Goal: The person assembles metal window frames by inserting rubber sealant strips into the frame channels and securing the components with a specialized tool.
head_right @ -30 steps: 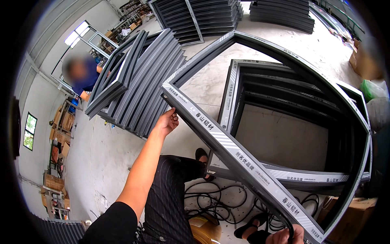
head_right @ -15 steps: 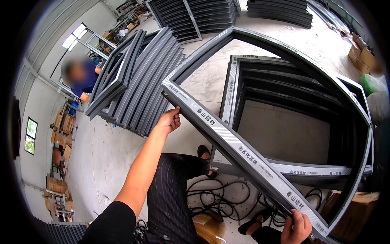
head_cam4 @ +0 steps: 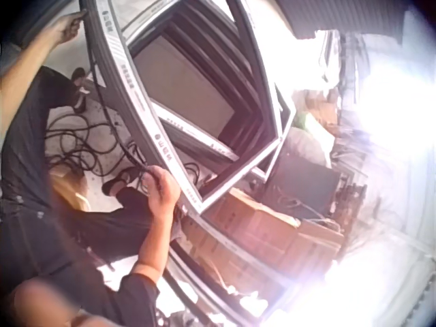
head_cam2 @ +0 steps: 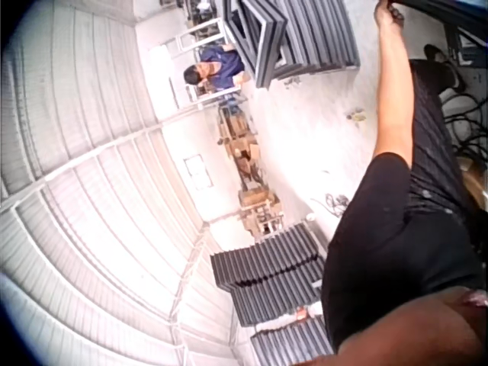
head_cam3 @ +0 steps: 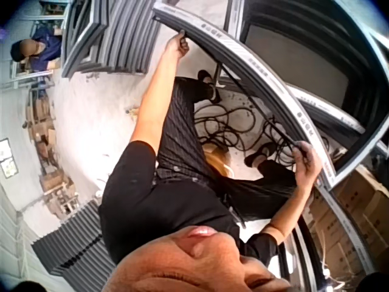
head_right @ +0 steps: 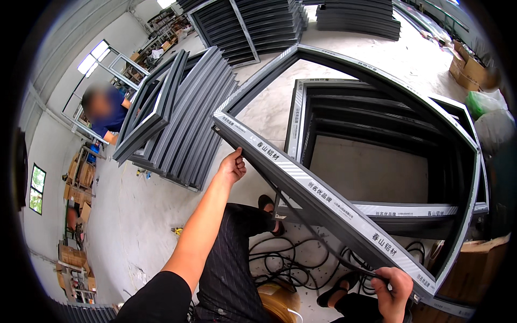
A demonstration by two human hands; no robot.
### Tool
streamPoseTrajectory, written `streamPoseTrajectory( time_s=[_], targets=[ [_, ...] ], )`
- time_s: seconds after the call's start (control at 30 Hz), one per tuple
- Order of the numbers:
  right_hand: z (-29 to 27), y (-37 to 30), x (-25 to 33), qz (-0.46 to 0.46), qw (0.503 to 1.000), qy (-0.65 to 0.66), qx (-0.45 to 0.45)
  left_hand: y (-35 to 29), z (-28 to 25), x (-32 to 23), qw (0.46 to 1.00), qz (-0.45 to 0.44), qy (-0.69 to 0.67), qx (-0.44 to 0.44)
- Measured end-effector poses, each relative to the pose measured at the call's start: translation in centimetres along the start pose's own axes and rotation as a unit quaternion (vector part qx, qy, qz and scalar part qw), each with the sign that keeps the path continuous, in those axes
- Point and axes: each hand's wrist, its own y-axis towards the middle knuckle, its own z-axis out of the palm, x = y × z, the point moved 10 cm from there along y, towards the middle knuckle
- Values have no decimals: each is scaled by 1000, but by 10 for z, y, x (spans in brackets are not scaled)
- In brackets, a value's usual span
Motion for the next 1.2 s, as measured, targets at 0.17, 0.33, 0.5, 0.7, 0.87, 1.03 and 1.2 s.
streamPoseTrajectory(
  time_s=[0.17,0.33,0.5,0.7,0.87,1.03,1.2],
  targets=[
    [13,-16,-37,164,955,239,58,-7,13,11,995,-25,-93,16],
    [26,-19,-47,222,907,325,149,-2,1,-4,999,53,-7,10],
    [22,-15,-48,223,869,430,101,-23,20,6,999,7,24,40],
    [29,-7,-52,211,885,403,98,-23,12,-1,995,63,75,11],
    [22,-3,-60,214,880,423,20,-42,29,9,998,40,41,17],
    [16,-4,-67,214,869,446,2,-37,26,8,993,59,102,19],
    [18,-1,-66,220,857,465,0,-37,25,15,998,41,50,13]
  ],
)
